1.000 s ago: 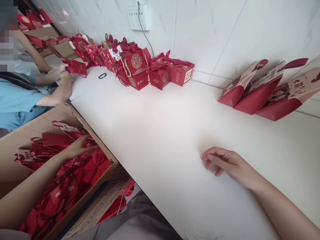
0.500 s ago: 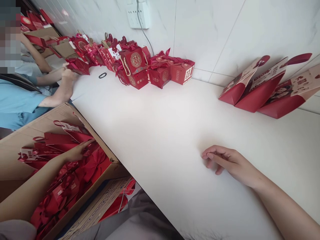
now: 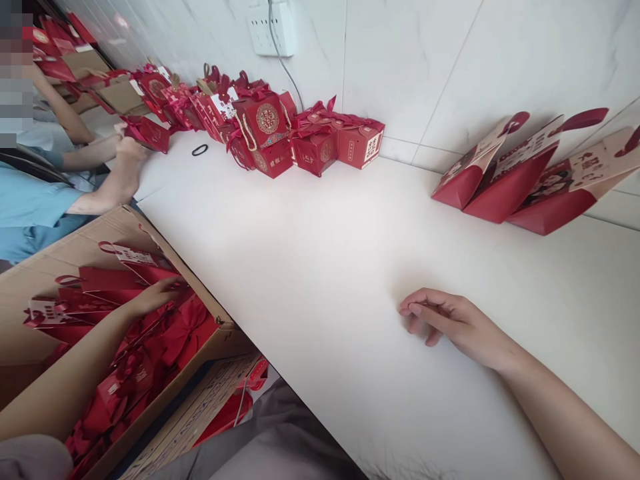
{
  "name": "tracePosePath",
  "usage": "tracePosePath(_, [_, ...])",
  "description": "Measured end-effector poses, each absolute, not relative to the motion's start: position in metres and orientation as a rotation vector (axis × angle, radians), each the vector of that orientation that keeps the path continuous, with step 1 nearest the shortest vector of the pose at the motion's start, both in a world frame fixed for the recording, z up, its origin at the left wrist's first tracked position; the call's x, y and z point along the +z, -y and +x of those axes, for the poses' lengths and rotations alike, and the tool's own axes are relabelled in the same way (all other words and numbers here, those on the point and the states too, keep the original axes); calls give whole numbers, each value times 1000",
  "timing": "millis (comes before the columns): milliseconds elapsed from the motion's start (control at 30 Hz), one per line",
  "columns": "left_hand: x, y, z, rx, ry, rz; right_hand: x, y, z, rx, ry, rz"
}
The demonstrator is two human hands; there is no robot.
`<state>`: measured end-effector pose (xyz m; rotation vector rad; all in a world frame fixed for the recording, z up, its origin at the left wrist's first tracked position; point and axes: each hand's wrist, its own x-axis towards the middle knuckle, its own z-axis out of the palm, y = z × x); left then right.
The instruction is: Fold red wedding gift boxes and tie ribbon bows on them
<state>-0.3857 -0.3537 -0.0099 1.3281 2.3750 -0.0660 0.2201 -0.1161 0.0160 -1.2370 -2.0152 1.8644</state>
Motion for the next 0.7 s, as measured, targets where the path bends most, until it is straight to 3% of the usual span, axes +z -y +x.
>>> tracePosePath(333, [-17, 319, -386, -430, -2478, 1445, 13, 115, 221, 1867, 2028, -1214])
tracePosePath(700, [-19, 341, -370, -243, -2441, 1339, 4, 113, 224, 1844, 2022, -1248])
